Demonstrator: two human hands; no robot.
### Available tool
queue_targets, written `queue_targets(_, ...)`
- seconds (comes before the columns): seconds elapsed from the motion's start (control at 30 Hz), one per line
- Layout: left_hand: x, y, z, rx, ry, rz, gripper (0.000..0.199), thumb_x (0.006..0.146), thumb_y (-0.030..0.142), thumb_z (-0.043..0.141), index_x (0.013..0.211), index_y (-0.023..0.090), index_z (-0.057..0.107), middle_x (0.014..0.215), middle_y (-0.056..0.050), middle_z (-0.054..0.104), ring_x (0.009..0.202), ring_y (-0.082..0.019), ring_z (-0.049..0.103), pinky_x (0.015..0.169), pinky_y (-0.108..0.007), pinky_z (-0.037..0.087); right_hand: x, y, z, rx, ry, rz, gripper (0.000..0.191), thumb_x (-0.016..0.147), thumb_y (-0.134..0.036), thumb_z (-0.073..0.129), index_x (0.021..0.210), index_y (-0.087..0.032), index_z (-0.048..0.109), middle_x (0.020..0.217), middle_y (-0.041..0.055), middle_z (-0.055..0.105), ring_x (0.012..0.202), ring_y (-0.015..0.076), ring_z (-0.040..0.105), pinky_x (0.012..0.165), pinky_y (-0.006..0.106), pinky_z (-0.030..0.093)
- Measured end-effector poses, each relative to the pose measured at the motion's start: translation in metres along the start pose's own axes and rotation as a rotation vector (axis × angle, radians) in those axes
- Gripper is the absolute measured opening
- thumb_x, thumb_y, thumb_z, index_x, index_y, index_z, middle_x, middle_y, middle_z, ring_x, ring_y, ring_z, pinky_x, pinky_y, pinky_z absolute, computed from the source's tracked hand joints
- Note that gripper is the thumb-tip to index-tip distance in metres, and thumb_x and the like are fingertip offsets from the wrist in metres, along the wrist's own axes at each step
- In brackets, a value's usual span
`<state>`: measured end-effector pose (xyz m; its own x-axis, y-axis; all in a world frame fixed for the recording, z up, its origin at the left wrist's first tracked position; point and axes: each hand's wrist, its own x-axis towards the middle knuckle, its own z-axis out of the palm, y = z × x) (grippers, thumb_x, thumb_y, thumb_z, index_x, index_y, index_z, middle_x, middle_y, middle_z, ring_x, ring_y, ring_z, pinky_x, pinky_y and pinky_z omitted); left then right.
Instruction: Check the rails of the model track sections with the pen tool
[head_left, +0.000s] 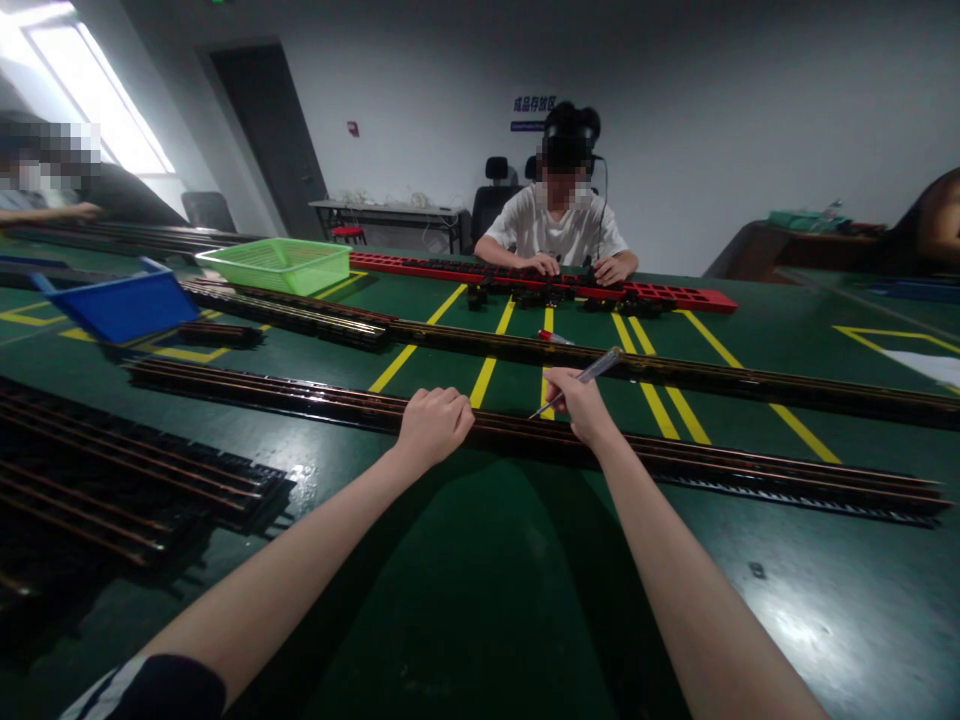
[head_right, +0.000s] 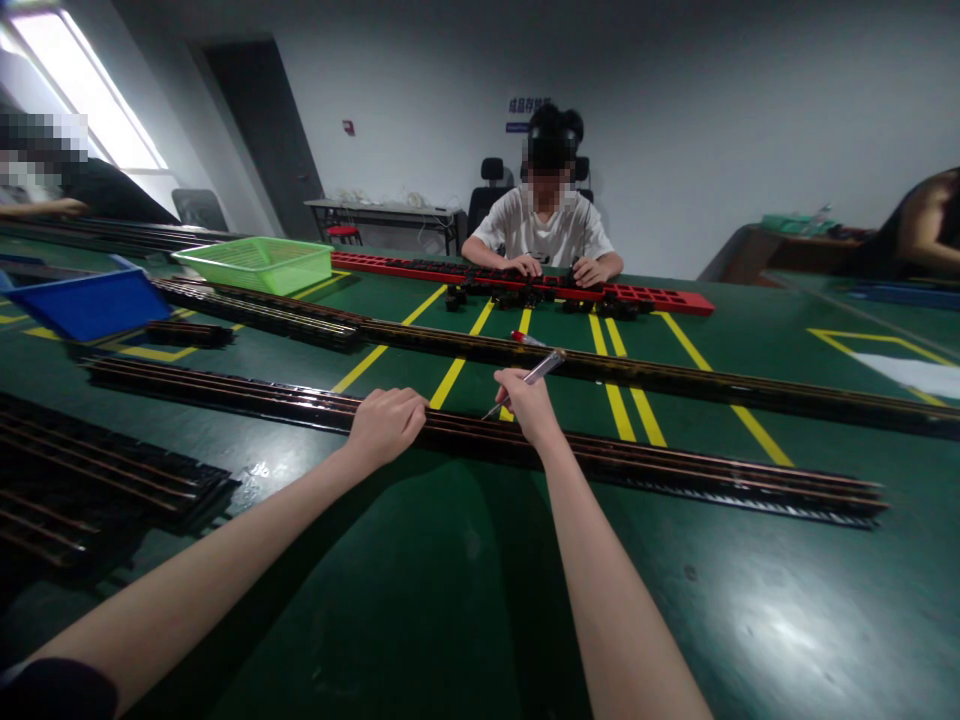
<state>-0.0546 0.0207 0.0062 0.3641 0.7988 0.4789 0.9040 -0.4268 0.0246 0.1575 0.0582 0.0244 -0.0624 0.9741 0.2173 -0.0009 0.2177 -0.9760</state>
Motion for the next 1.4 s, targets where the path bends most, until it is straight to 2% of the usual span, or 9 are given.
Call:
queue_targets(1.03,0.0005,0.0015,-0.0006,-0.016,0.004,-0.015,0.038,0.09,0.024,0.032,0.074,0.014,0.064,0.079,-0.006,0.068,0.067,-0.015,0.059,0.064,-0.029,0.039,-0.0001,-0.0007,-0.0001,-0.02,0.001,0.002,0.033,0.07,-0.031,0.056,0.04,-0.018,0.048,0.041,-0.0041,0.04,0.038,0.0064,0.033,0.04,0.022,0.025)
queue_targets(1.4,0.0,0.0017,-0.0014,0.033,0.047,0.001,0.033,0.089,0.023,0.035,0.073,0.016,0.063,0.074,-0.005,0.066,0.067,-0.016,0.057,0.065,-0.032,0.036,-0.0001,-0.0009,0.001,-0.023,0.014,0.002,0.033,0.069,-0.031,0.056,0.04,-0.018,0.048,0.04,-0.0041,0.039,0.037,0.0063,0.032,0.039,0.022,0.023)
